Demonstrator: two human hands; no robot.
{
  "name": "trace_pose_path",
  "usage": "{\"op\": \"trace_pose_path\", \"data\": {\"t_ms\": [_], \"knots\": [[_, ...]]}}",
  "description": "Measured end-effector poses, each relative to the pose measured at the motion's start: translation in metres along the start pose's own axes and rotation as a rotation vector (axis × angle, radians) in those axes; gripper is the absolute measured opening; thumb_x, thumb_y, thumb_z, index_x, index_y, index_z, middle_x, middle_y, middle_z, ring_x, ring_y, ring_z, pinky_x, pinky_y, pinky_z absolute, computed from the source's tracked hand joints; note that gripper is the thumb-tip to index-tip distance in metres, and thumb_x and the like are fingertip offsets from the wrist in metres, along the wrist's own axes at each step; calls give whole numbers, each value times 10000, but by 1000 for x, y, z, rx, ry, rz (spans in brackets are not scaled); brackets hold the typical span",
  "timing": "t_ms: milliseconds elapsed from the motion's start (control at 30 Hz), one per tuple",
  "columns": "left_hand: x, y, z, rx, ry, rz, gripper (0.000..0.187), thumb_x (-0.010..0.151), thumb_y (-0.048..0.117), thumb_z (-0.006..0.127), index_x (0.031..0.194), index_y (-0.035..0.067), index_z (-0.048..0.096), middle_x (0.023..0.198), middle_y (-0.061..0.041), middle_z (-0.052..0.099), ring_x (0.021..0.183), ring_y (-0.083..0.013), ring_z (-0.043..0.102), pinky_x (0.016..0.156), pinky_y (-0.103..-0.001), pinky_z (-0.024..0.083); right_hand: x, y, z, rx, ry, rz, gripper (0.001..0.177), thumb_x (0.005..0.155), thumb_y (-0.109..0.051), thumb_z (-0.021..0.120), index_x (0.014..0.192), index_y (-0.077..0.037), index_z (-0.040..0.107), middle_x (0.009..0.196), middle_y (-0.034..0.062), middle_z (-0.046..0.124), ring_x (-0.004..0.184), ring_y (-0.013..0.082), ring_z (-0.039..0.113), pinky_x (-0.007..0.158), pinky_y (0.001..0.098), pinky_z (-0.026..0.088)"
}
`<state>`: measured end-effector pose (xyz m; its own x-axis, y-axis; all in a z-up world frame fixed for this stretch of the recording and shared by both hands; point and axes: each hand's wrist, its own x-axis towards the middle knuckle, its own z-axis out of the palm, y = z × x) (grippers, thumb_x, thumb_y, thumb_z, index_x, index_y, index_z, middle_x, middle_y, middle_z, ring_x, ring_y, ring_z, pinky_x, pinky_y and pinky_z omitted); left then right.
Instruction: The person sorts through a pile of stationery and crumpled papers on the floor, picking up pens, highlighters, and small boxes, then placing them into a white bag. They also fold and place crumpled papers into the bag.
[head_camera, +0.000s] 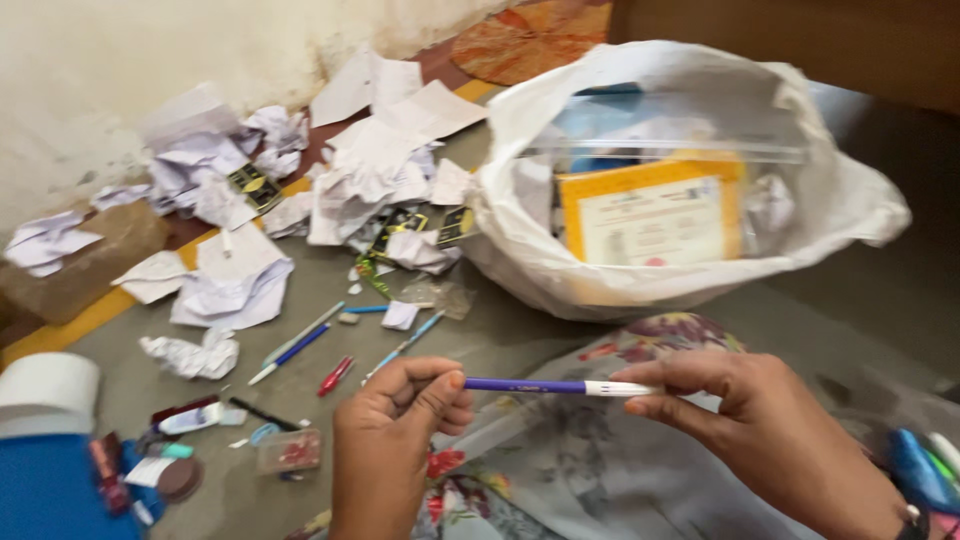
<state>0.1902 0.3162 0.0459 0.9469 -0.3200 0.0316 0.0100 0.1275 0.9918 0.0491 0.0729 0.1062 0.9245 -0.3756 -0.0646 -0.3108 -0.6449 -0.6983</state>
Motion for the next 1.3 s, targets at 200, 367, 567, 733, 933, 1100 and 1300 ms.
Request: {"op": "trace_pose_path", "data": {"t_ms": [200, 367, 567, 733, 933, 1100, 1300], "knots": [[-8, -3, 59, -33, -164, -64, 217, 881, 58, 677, 1063, -28, 759, 836, -117, 795, 717, -154, 740, 673, -298, 610, -33, 39, -37, -24, 130, 171, 314, 836, -352, 797, 1102, -195, 855, 887, 19, 791, 780, 146, 685, 715, 313, 570], [-10, 4, 113, -7, -254, -71, 210, 896, 59, 678, 1064, -33, 765, 851, -107, 790, 725, -138, 718, 669, -280, 581, -56, 65, -72, 44, 236, 137, 330, 876, -312, 792, 1171, -181, 856, 892, 38, 801, 757, 143, 709, 690, 326, 563], [-15, 8, 191, 28, -350, -70, 189, 868, 46, 718, 1033, -19, 784, 799, -52, 749, 694, -101, 663, 652, -246, 547, -89, 93, -111, -9, 421, 255, 303, 825, -330, 781, 1096, -206, 837, 834, 19, 793, 747, 140, 729, 684, 298, 559], [-25, -5, 259, 178, -437, -113, 167, 830, 59, 750, 981, 18, 808, 736, -17, 718, 639, -83, 615, 599, -240, 497, -119, 135, -130, -140, 568, 202, 266, 816, -270, 757, 1059, -193, 834, 914, 45, 791, 839, 178, 733, 730, 326, 548], [-43, -46, 327, 223, -522, -104, 139, 822, 66, 769, 947, 29, 817, 704, -32, 719, 598, -93, 624, 574, -246, 521, -142, 196, -139, -167, 597, 421, 284, 820, -266, 759, 1092, -202, 813, 978, 59, 766, 812, 222, 722, 737, 382, 561], [-63, -84, 369, 154, -563, -305, 141, 822, 36, 754, 946, 7, 813, 736, -55, 748, 614, -108, 654, 586, -249, 553, -143, 240, -132, -63, 574, 619, 334, 822, -212, 758, 1154, -188, 786, 1024, 99, 799, 897, 217, 747, 794, 377, 574], [-78, -112, 378, 60, -585, -361, 132, 850, 31, 726, 948, -13, 802, 781, -52, 744, 628, -103, 627, 592, -247, 523, -144, 278, -118, -37, 569, 625, 370, 846, -224, 741, 1207, -144, 761, 1092, 121, 786, 1011, 232, 753, 854, 362, 576]]}}
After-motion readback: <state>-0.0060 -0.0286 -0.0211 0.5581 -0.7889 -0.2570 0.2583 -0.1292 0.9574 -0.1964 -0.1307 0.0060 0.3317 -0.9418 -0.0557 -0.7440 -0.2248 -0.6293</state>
